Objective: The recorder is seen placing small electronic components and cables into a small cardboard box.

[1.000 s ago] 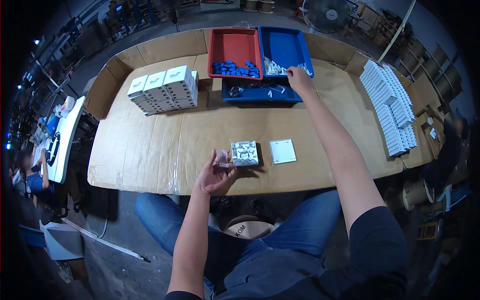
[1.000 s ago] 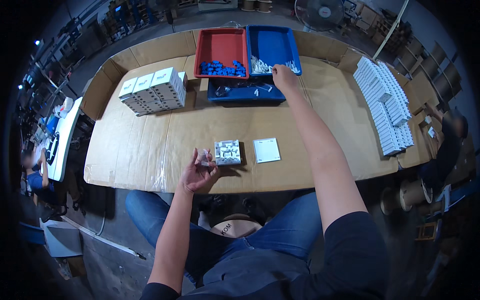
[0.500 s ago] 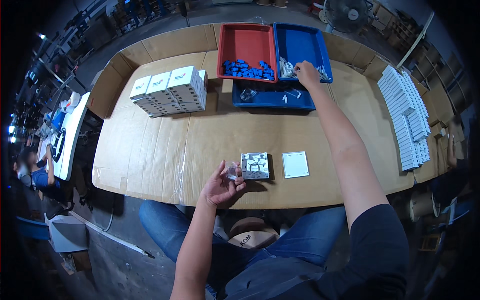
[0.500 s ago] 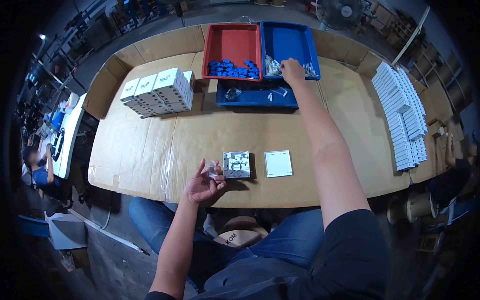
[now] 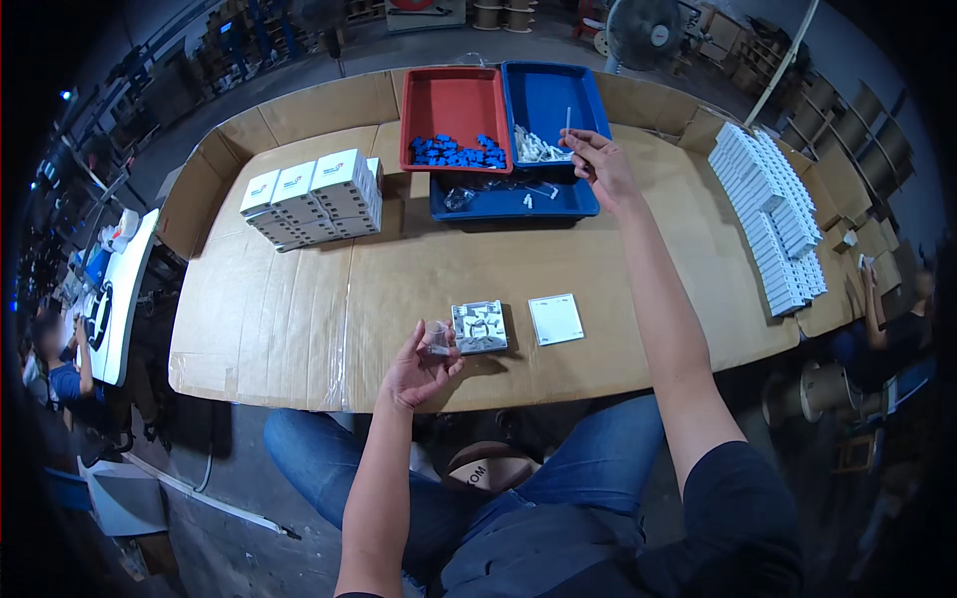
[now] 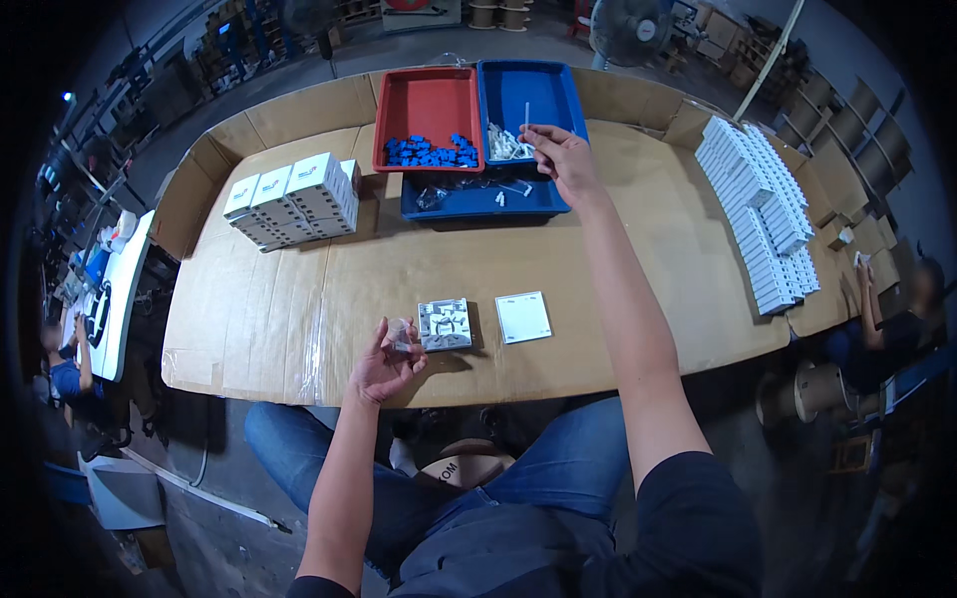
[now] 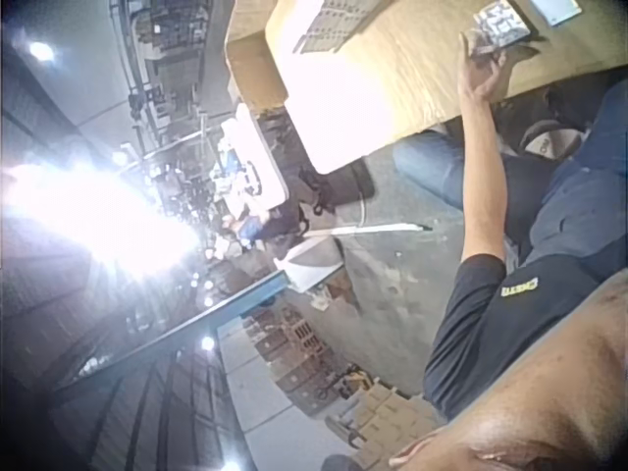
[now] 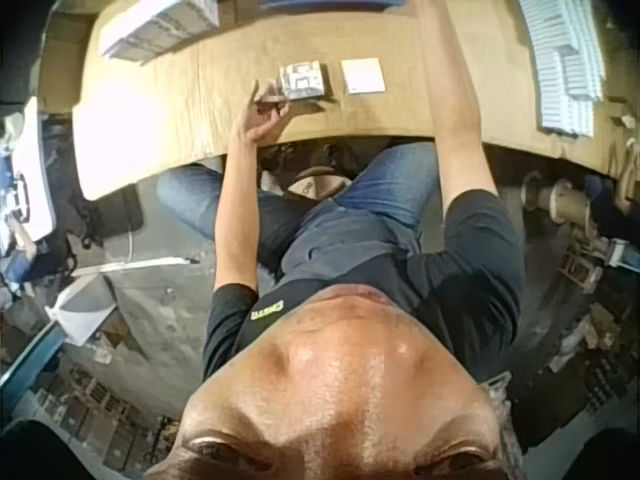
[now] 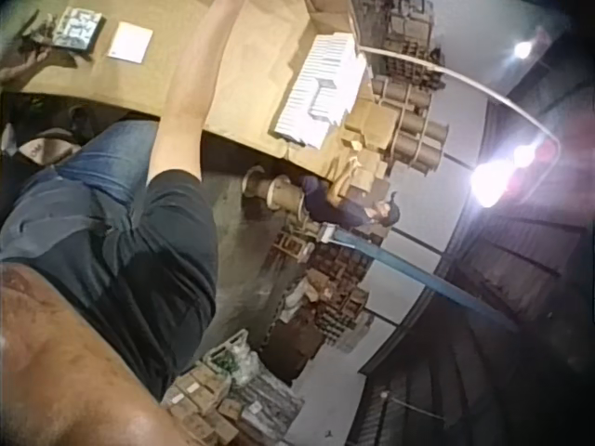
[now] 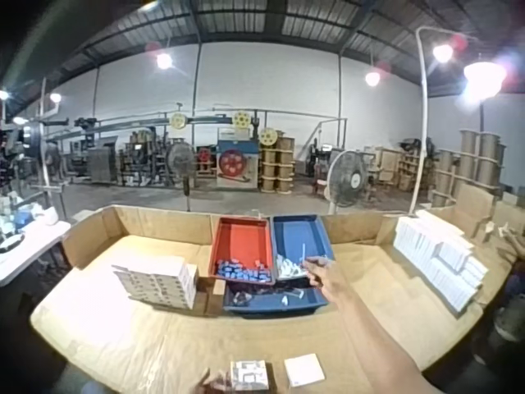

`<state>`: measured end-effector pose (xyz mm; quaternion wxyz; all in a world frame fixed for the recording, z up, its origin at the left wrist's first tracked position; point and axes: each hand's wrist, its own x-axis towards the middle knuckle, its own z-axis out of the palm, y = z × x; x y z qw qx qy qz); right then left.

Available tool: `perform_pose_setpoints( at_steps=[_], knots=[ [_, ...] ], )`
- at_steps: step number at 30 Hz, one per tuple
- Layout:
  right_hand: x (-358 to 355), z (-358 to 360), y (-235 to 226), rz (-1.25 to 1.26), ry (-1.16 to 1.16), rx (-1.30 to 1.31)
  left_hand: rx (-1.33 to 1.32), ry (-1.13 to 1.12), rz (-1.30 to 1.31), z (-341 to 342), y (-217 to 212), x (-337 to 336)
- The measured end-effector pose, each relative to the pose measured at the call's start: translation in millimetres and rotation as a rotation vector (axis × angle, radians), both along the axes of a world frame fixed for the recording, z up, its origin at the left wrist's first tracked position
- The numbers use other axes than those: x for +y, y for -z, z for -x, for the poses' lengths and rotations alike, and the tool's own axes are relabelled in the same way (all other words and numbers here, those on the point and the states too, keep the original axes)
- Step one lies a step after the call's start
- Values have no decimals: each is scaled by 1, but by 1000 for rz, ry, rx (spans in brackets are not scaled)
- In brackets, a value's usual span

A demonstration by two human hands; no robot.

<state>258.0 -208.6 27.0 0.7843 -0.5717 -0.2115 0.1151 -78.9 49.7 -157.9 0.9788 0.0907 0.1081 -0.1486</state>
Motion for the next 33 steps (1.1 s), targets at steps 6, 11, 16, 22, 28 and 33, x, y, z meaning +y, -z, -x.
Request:
perform_pose_setpoints(
  at_steps=[6, 11, 16, 22, 28, 33],
  knots=[
    [-2, 95, 37, 275, 101, -199, -30, -87, -154, 0, -5, -6],
    [13, 210, 81, 415, 72, -320, -193, -50, -284, 1, -17, -12],
    [24, 267, 61, 643, 17, -333, -118, 14, -389, 14, -30, -25],
    [35, 271, 55, 725, -23, -654, -230, 74, -473, 20, -33, -29],
    [43, 271, 56, 769, -143, -625, -182, 116, -524, 25, -30, -32],
    [45, 268, 63, 762, -206, -624, -165, 114, -480, 25, -25, -32]
  ],
)
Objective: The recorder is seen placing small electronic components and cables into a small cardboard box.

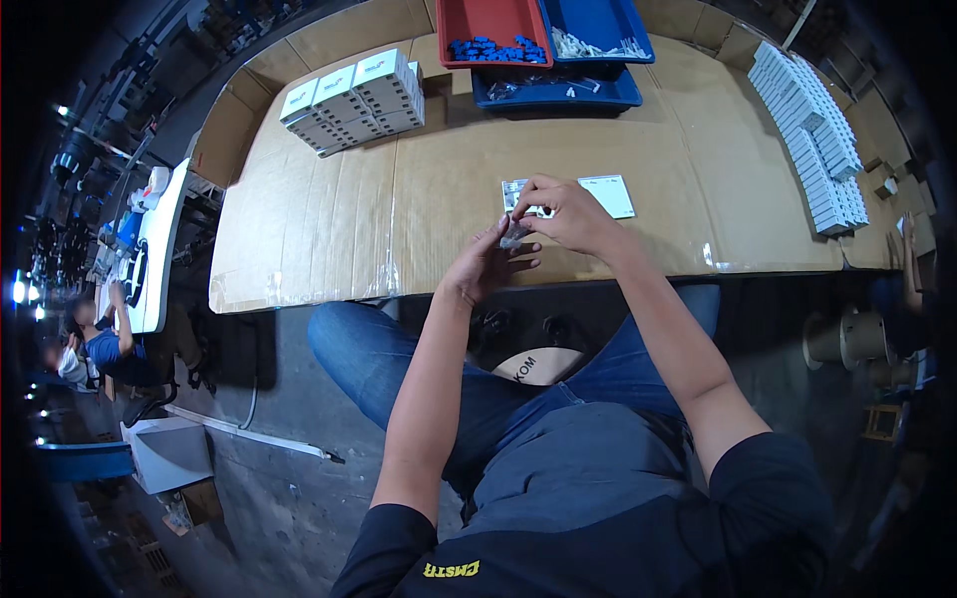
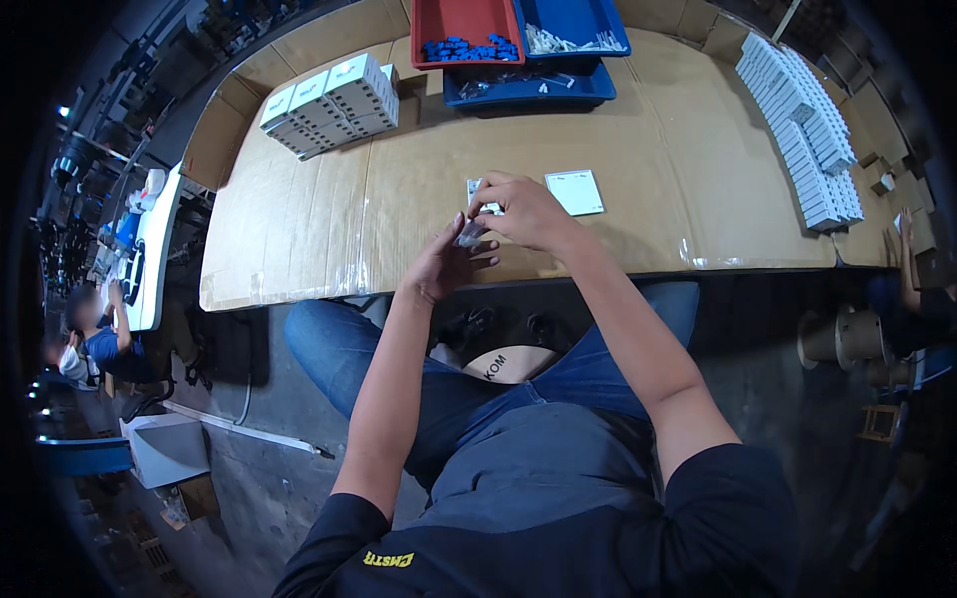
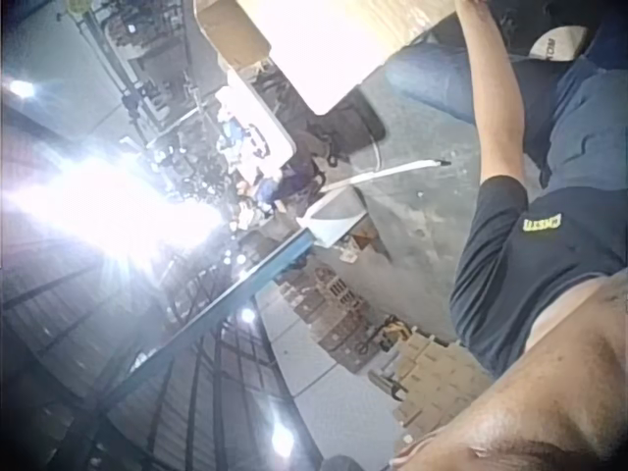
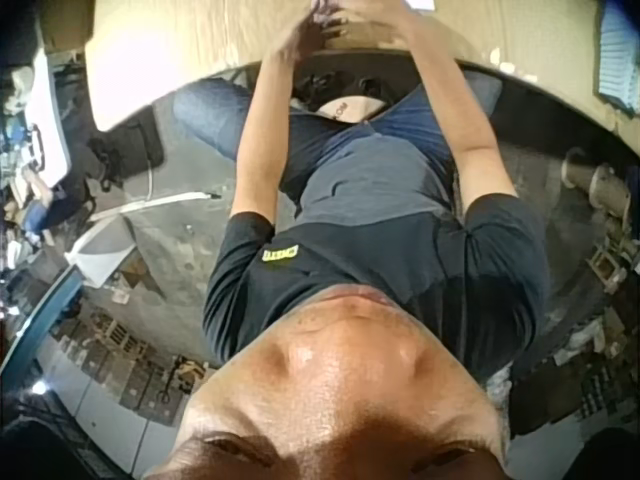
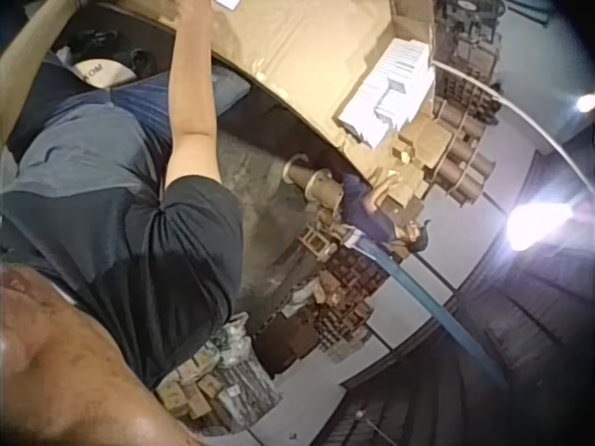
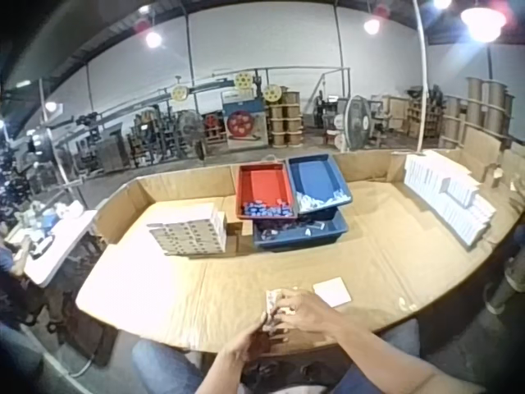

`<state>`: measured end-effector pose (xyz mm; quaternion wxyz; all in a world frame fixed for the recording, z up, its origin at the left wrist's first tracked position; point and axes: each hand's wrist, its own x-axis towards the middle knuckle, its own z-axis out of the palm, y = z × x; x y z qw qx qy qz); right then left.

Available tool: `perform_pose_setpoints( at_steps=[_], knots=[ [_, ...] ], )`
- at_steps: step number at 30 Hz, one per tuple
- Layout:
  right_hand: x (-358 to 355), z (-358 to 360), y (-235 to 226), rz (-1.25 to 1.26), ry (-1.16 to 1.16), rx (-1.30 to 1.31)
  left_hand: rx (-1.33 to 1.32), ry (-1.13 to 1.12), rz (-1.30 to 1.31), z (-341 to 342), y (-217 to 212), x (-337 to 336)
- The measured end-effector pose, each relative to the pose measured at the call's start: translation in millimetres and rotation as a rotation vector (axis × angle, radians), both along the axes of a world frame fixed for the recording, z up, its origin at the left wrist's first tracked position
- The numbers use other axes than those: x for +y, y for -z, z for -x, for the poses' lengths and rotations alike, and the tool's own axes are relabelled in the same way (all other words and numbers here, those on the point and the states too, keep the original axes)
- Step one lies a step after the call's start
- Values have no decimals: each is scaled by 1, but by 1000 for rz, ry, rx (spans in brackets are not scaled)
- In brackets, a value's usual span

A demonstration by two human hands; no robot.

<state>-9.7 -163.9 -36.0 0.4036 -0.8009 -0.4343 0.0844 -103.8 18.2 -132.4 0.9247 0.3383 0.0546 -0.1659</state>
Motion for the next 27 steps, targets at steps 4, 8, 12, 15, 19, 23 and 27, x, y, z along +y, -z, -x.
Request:
perform_pose_setpoints(
  at_steps=[4, 8, 12, 15, 19, 23, 27],
  knots=[
    [1, -7, 13, -37, -118, 121, -12, -46, -85, 3, -3, -1],
    [-3, -3, 12, 29, -164, 184, -52, -51, -60, 2, -5, -6],
    [-13, -4, 8, -10, -90, 373, -81, -13, 1, 1, -15, -5],
    [-20, -1, 3, -57, 19, 380, -199, -112, -560, 5, -33, -19],
    [-22, 10, 16, -307, 129, 487, -315, -137, -626, 9, -40, -30],
    [-22, 28, 22, -554, 223, 518, -322, -269, -773, 13, -33, -41],
    [-23, 34, 24, -554, 226, 519, -302, -608, -680, 15, -37, -54]
  ],
)
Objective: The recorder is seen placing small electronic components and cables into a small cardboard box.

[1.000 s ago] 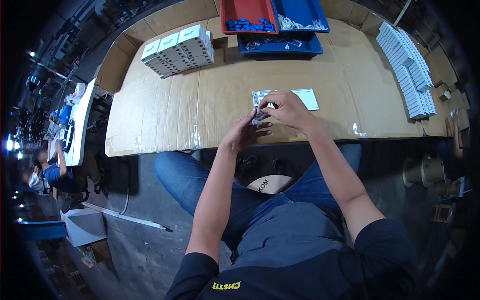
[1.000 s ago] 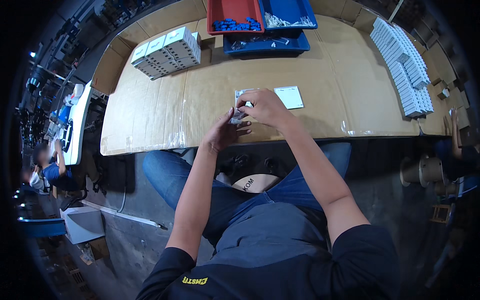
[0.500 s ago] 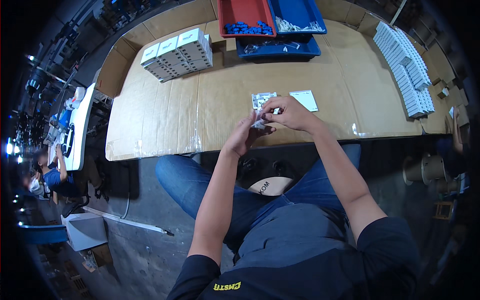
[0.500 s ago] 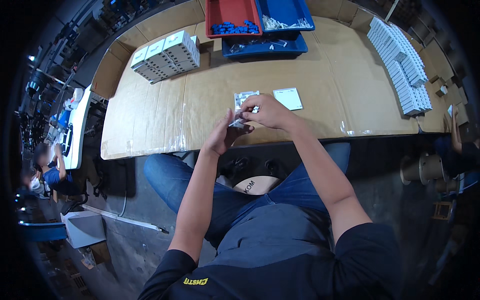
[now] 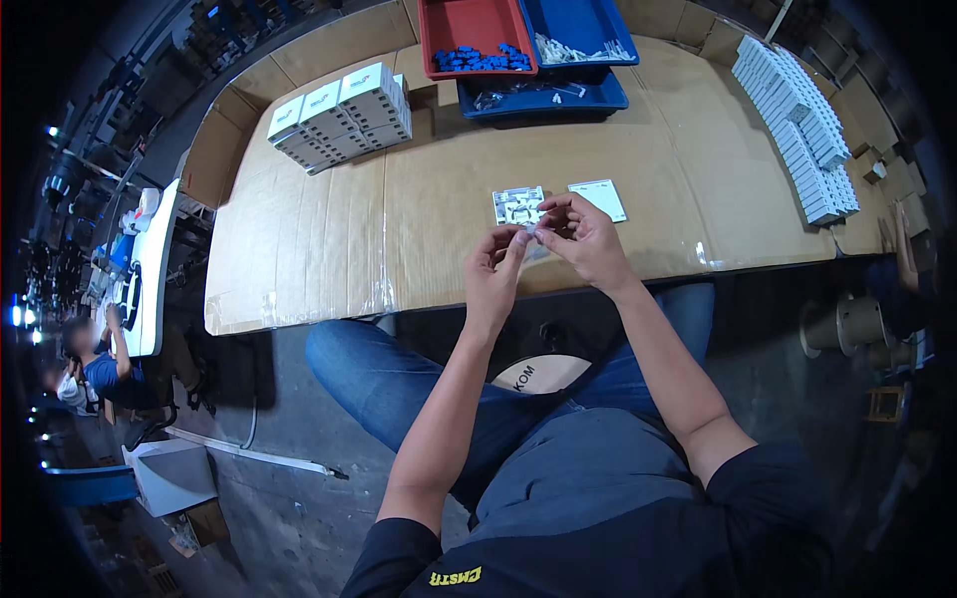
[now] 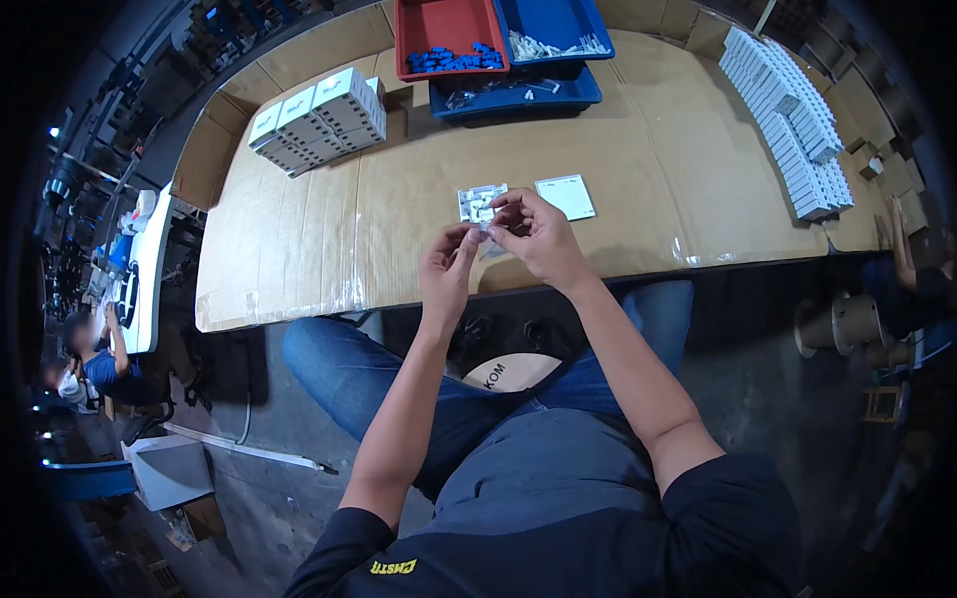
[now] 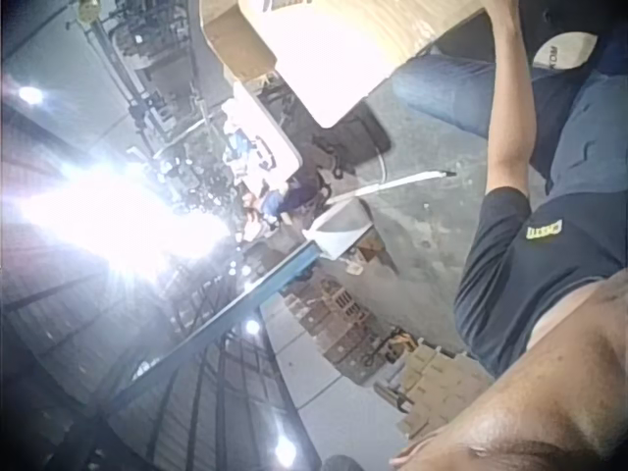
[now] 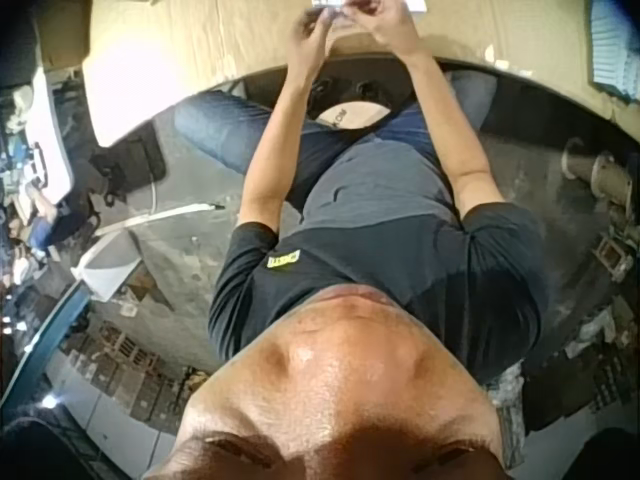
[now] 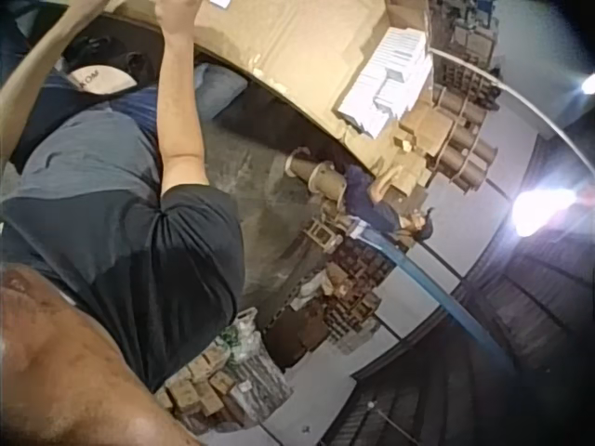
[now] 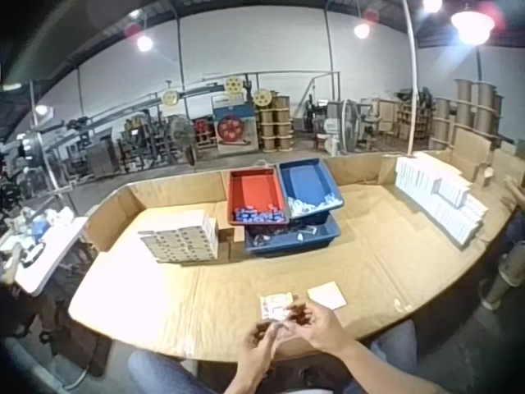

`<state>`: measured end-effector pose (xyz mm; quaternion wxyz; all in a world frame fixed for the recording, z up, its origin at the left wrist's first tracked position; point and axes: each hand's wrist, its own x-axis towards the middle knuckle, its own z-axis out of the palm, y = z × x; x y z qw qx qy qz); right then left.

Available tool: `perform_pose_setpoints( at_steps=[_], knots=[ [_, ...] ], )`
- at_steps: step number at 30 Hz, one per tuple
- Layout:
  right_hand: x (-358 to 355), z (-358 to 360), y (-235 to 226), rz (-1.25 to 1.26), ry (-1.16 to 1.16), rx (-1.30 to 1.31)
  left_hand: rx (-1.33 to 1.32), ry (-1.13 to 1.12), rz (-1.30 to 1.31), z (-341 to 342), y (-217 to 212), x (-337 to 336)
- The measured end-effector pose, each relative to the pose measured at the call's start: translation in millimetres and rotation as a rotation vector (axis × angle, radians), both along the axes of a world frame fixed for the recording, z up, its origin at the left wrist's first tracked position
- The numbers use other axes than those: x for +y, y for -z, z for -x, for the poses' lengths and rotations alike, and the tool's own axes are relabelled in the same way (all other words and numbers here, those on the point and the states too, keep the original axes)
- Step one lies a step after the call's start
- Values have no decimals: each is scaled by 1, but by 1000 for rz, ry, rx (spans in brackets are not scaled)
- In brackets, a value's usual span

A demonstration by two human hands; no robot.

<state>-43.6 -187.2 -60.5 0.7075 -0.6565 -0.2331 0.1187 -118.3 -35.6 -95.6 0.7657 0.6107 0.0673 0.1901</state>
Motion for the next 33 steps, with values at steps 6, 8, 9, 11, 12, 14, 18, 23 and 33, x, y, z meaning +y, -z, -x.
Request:
perform_pose_setpoints(
  at_steps=[6, 8, 9, 11, 12, 14, 18, 23, 33],
  knots=[
    [1, 1, 2, -31, -20, 45, 1, -42, 45, 0, 1, 10],
    [-1, -2, 8, 17, -30, 77, 7, -49, 43, -2, 4, 13],
    [-2, -3, 11, 17, -30, 78, 11, -55, 41, -3, 6, 14],
    [-2, -2, 9, -43, -19, 149, -2, -24, 45, -3, 4, 13],
    [-3, -2, 9, -43, -18, 150, -17, 6, 48, -2, 3, 13],
    [-3, -1, 8, -103, 9, 194, -4, 37, 21, -1, 0, 12],
    [-7, -2, 7, -68, -31, 102, 6, 50, -41, -2, 7, 10],
    [-15, -1, -7, 315, -112, -110, 2, 59, -173, -1, 3, 14],
    [-19, -2, -7, 388, -112, -149, 38, 17, -256, -3, 8, 17]
  ],
)
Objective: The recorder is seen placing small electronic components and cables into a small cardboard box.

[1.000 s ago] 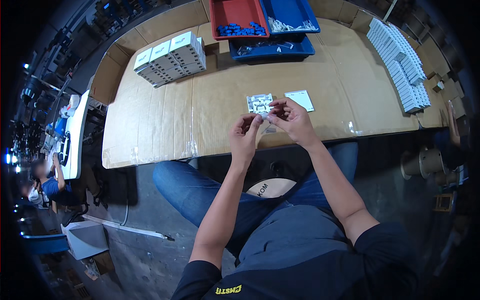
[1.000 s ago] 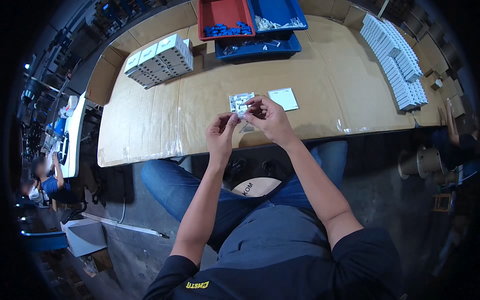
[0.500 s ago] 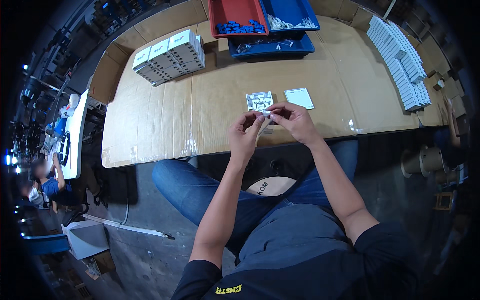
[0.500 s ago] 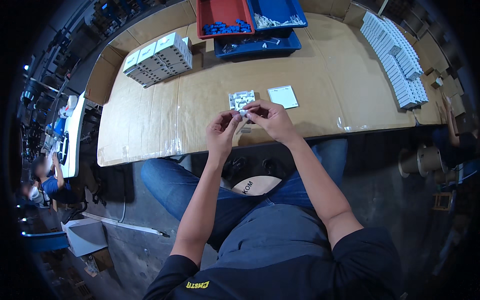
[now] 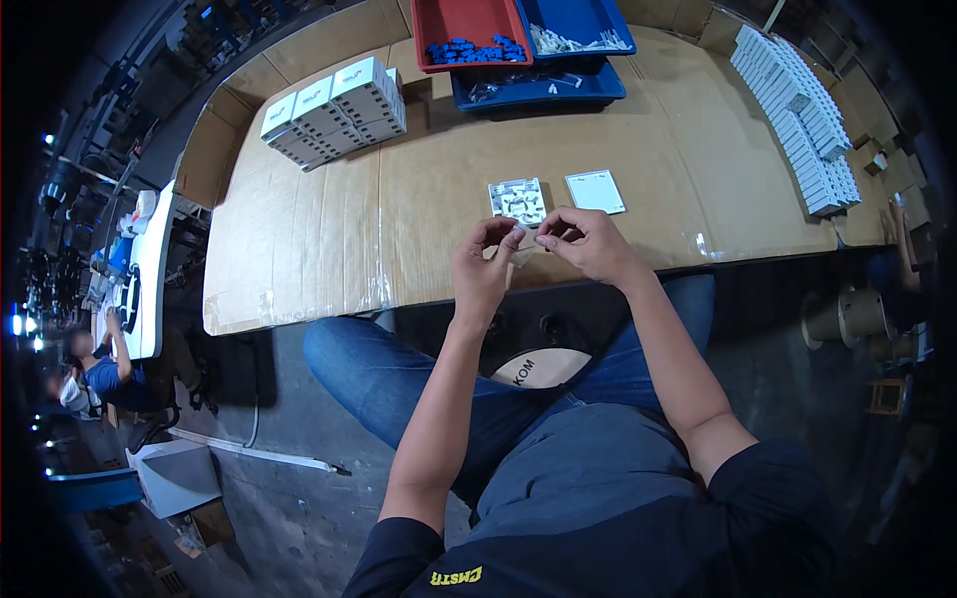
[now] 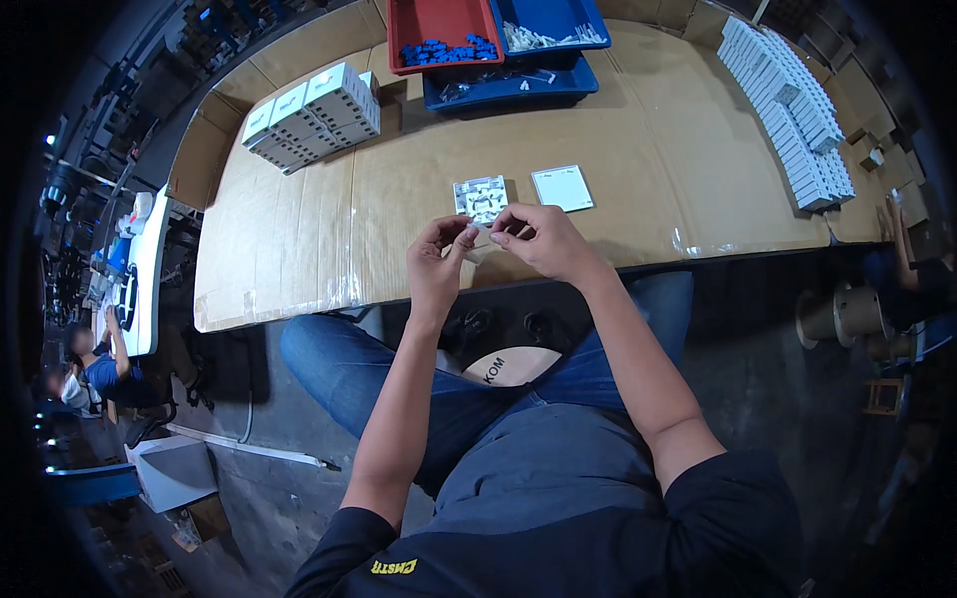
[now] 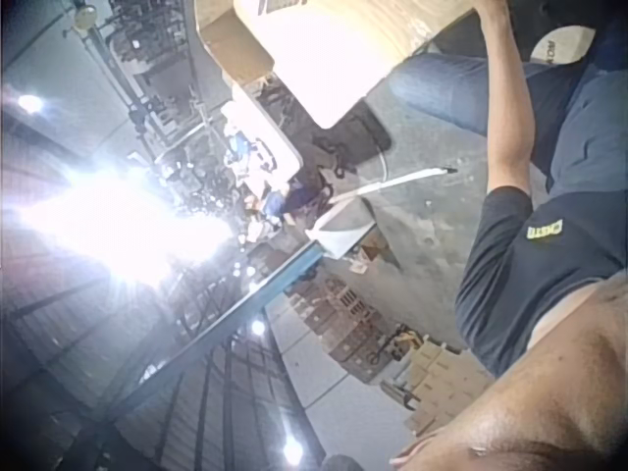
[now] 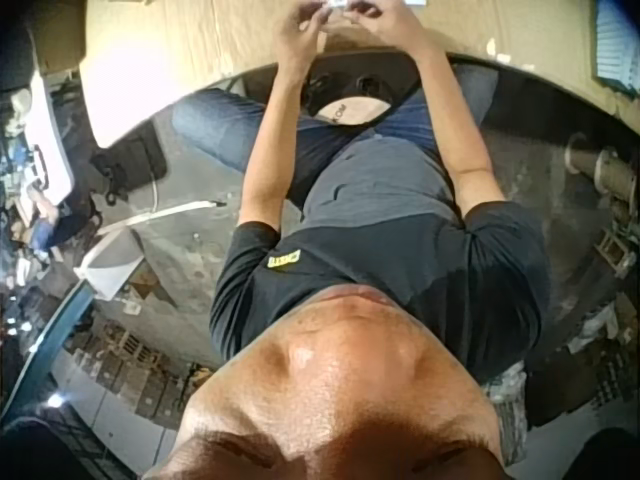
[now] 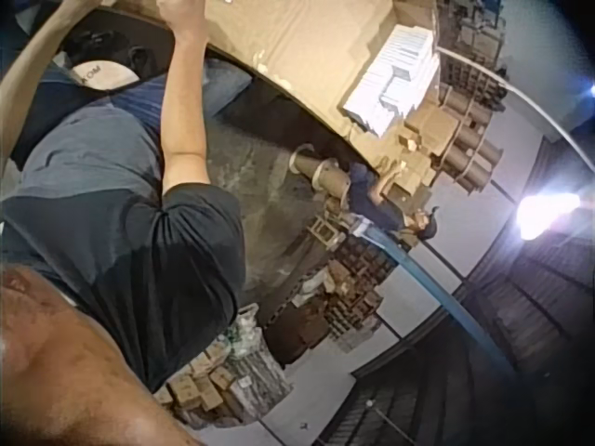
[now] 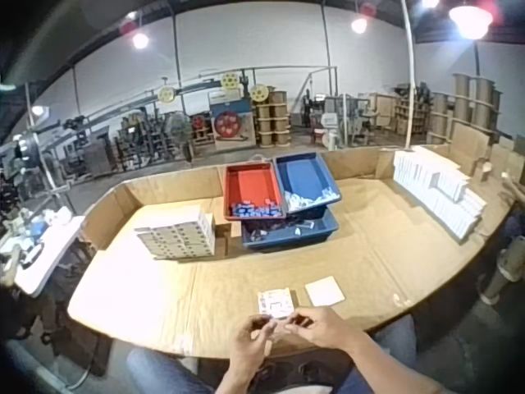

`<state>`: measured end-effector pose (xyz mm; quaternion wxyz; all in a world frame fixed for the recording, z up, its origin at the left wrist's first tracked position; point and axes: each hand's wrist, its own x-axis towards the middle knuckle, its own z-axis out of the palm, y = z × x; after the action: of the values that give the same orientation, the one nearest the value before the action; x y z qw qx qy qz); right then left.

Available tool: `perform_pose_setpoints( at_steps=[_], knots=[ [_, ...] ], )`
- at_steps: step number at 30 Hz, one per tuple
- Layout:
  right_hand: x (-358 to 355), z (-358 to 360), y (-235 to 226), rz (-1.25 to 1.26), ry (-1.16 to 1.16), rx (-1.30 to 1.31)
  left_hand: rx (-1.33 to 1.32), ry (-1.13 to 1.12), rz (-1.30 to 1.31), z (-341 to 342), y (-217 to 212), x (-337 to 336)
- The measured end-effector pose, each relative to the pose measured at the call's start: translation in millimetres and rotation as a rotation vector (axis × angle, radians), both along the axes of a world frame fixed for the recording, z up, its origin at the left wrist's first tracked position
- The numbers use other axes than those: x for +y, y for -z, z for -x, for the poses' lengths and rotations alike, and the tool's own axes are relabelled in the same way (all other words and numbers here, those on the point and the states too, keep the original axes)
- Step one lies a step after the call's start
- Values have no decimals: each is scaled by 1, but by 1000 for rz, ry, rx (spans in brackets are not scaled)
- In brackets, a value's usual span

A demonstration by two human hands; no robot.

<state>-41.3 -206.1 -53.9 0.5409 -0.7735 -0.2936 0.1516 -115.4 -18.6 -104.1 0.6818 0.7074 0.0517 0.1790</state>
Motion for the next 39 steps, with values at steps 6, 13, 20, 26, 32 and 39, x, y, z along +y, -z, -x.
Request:
perform_pose_setpoints(
  at_steps=[6, 13, 20, 26, 32, 39],
  knots=[
    [2, 2, 1, -111, -37, 63, -13, 30, 35, -1, 1, 0],
    [-1, -2, -5, 2, -99, -10, 19, 63, 75, 1, -4, 4],
    [0, -5, -6, -19, -36, 126, -18, 59, 135, 0, -1, 4],
    [15, 2, 18, -378, 107, 225, -24, 7, 278, -1, -6, -3],
    [24, 6, 27, -477, 222, 232, 2, -22, 333, -1, -8, -9],
    [24, 11, 25, -466, 217, 417, -14, -36, 388, -2, -2, -7]
  ],
)
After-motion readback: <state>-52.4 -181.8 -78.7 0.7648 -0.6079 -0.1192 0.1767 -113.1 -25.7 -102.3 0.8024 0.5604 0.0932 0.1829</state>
